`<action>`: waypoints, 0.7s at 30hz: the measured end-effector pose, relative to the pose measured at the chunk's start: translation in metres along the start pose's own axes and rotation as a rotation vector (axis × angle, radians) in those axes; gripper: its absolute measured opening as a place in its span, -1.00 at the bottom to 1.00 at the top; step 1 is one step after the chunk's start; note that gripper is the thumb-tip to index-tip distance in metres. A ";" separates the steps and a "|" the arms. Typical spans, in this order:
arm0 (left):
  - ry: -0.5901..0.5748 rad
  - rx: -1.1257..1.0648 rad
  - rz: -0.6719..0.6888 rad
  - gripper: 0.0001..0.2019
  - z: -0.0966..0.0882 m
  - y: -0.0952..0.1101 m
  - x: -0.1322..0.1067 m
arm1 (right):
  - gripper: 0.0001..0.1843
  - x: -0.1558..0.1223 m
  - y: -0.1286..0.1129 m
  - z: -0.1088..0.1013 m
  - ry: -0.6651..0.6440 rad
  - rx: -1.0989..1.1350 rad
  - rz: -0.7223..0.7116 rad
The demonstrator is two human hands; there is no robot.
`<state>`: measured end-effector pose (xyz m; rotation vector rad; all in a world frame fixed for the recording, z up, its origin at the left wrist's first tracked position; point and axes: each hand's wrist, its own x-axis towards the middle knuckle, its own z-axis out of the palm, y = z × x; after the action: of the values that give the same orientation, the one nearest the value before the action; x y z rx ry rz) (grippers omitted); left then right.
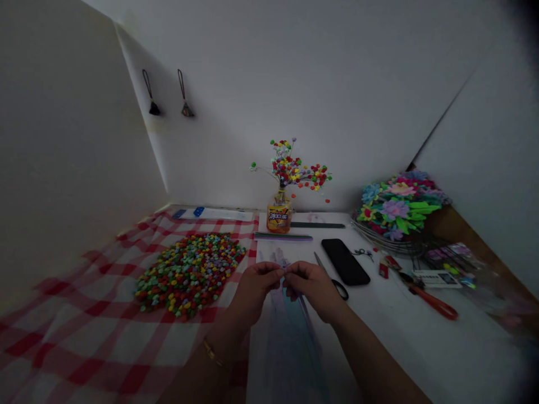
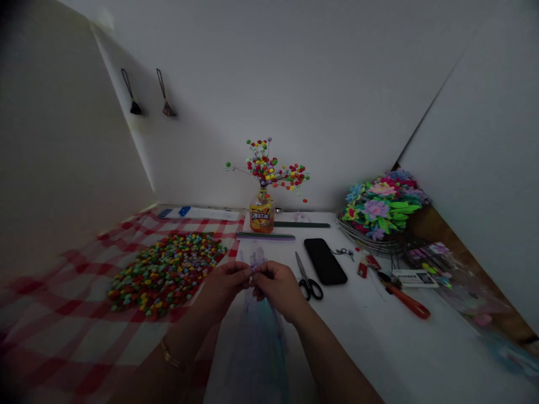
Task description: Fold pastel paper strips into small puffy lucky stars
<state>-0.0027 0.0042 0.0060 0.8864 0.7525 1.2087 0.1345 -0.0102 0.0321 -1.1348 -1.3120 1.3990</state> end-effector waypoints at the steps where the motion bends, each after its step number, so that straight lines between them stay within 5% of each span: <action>1: -0.005 -0.006 -0.001 -0.86 0.000 0.000 0.000 | -0.90 -0.001 -0.002 -0.001 -0.005 0.001 0.000; 8: -0.022 -0.007 -0.039 -0.87 0.002 0.007 -0.003 | -0.88 0.001 0.000 -0.006 0.075 -0.090 -0.145; 21: -0.013 -0.036 -0.009 -0.89 0.002 0.009 -0.004 | -0.85 -0.001 0.000 -0.003 0.023 -0.082 -0.081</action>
<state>-0.0058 0.0011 0.0151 0.8598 0.7216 1.2042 0.1375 -0.0111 0.0322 -1.1353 -1.3945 1.2806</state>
